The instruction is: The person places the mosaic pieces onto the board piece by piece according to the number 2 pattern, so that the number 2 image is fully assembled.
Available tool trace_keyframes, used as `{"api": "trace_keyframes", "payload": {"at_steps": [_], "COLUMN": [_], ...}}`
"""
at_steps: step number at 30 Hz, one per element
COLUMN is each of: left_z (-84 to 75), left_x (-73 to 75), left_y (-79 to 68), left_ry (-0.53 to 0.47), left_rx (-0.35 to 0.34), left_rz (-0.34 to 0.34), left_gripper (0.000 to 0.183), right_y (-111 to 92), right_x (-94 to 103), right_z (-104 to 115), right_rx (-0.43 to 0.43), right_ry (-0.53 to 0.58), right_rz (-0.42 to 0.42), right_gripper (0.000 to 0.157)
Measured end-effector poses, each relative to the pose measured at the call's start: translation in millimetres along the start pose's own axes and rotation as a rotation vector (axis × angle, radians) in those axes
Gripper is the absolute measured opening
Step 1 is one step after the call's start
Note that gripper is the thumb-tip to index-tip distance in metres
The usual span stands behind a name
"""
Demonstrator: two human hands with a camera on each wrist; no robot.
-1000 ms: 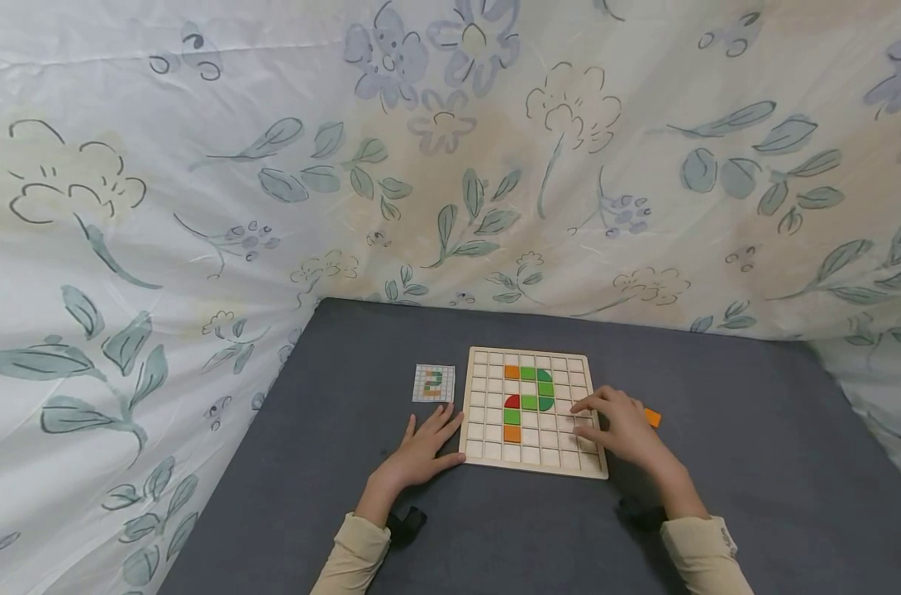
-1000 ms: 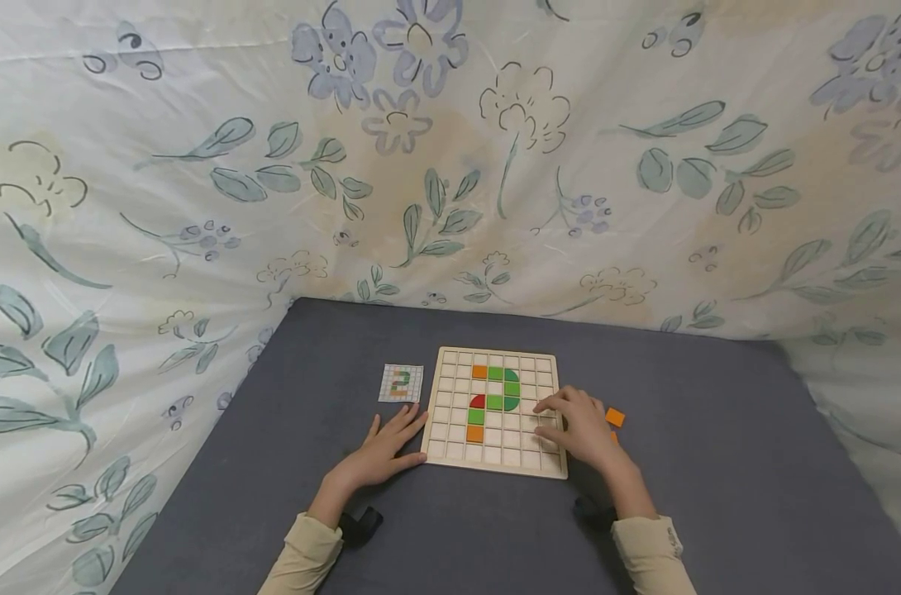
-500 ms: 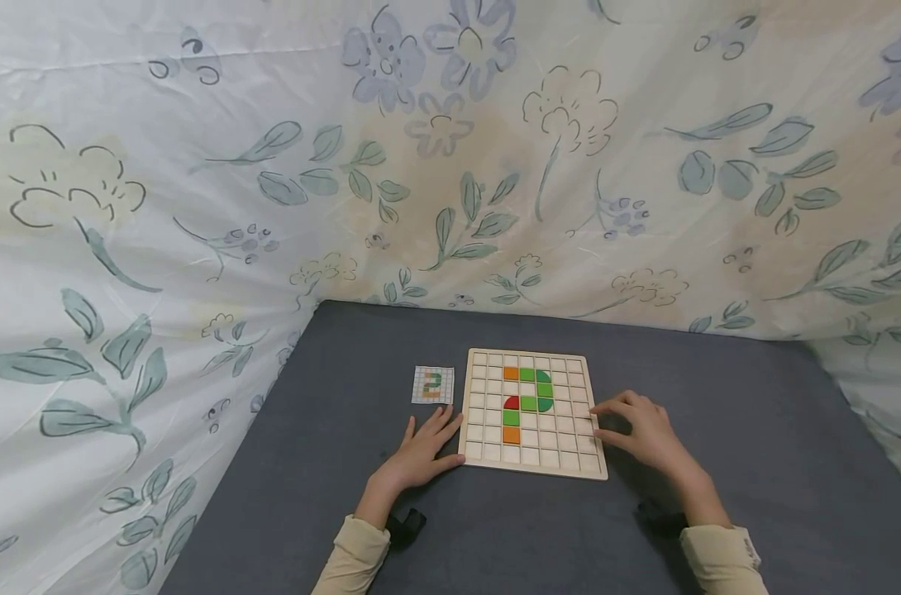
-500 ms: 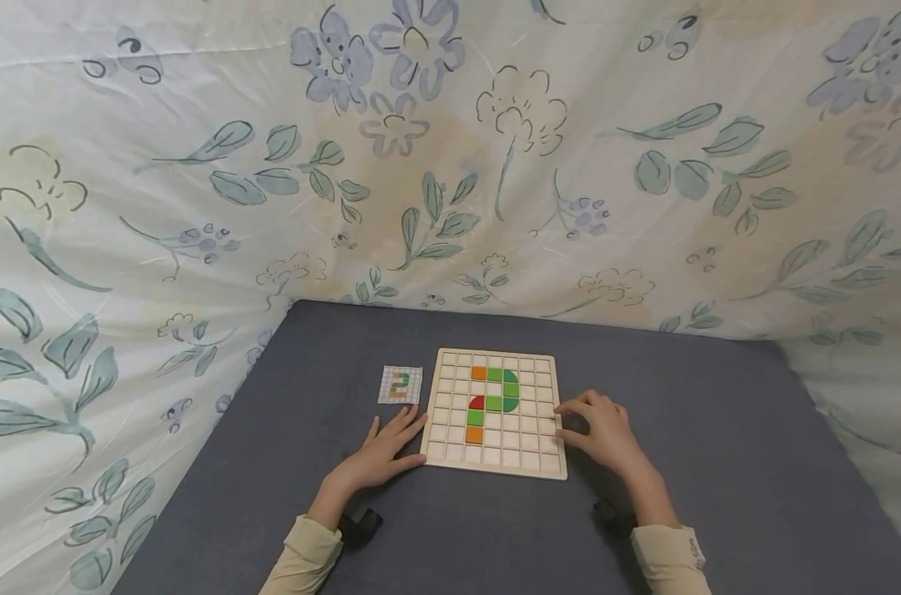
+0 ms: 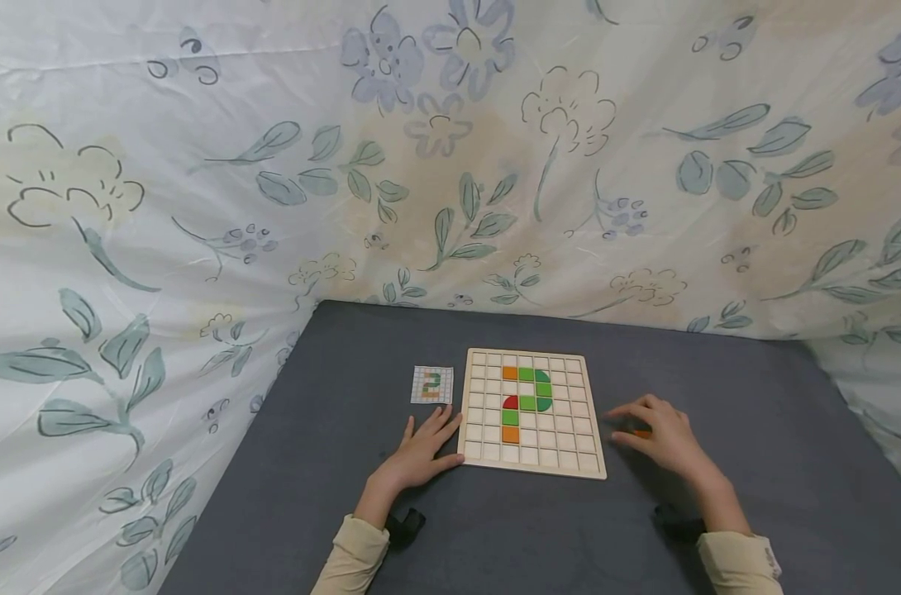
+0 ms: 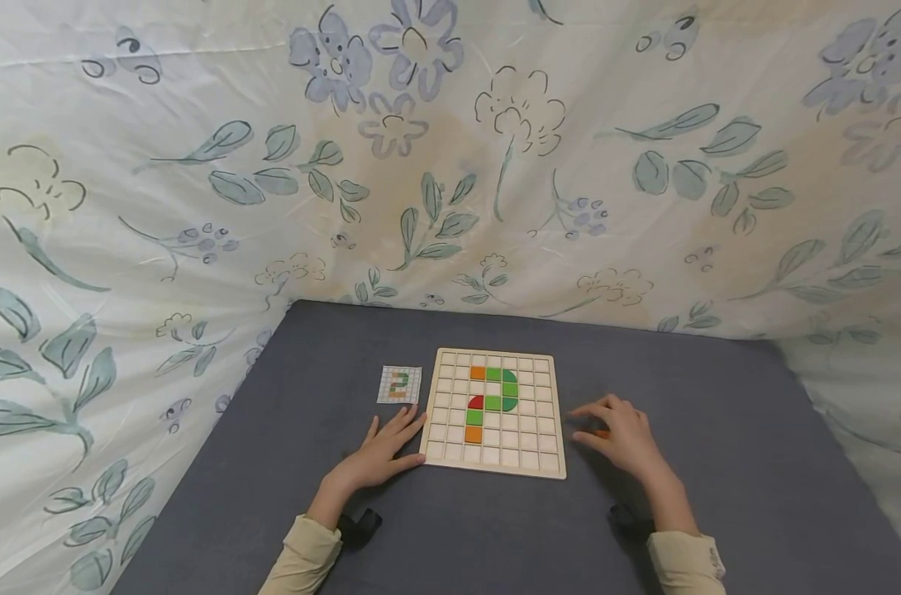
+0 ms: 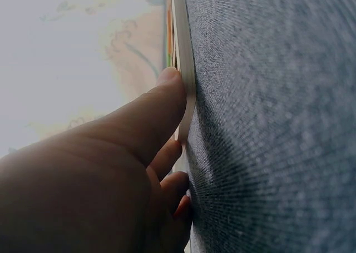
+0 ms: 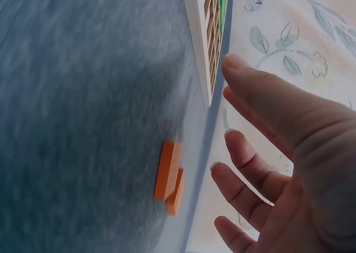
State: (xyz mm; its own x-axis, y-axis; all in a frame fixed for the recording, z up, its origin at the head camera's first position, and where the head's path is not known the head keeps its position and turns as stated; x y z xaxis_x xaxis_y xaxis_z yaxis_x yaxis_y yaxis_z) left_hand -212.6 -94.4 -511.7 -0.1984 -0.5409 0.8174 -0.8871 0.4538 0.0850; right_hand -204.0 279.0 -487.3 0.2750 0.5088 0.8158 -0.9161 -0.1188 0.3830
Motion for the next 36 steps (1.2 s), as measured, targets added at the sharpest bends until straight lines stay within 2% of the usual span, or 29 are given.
{"api": "trace_keyframes", "payload": {"at_steps": [16, 26, 36], "left_z": [1.6, 0.1, 1.5], "left_x": [-0.6, 0.1, -2.0], "left_y": [0.5, 0.1, 0.4], "left_ry": [-0.001, -0.009, -0.006], "left_rx": [-0.001, -0.003, -0.005], "left_rz": [-0.002, -0.006, -0.005], "left_gripper": [0.067, 0.067, 0.067], "right_y": [-14.4, -22.9, -28.1], "right_x": [16.1, 17.6, 19.0], "right_z": [-20.2, -34.9, -41.6], "right_rx": [-0.018, -0.076, -0.106], "right_ry": [-0.053, -0.111, -0.105], "right_rz": [-0.038, -0.002, 0.017], "right_gripper": [0.031, 0.032, 0.028]}}
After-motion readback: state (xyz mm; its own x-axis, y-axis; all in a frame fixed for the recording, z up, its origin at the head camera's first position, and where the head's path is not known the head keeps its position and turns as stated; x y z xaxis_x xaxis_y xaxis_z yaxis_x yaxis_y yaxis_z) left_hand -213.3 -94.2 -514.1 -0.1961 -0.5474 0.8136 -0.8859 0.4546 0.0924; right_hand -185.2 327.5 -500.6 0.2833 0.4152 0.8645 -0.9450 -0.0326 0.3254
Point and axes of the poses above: each hand's wrist, its own y-axis towards the middle knuckle, its own x-axis out of the back of the hand, z = x × y, the point moved 4 cm from there along y, towards the middle knuckle, and after that the axes turned 12 degrees about -z, right-handed, at the moved point
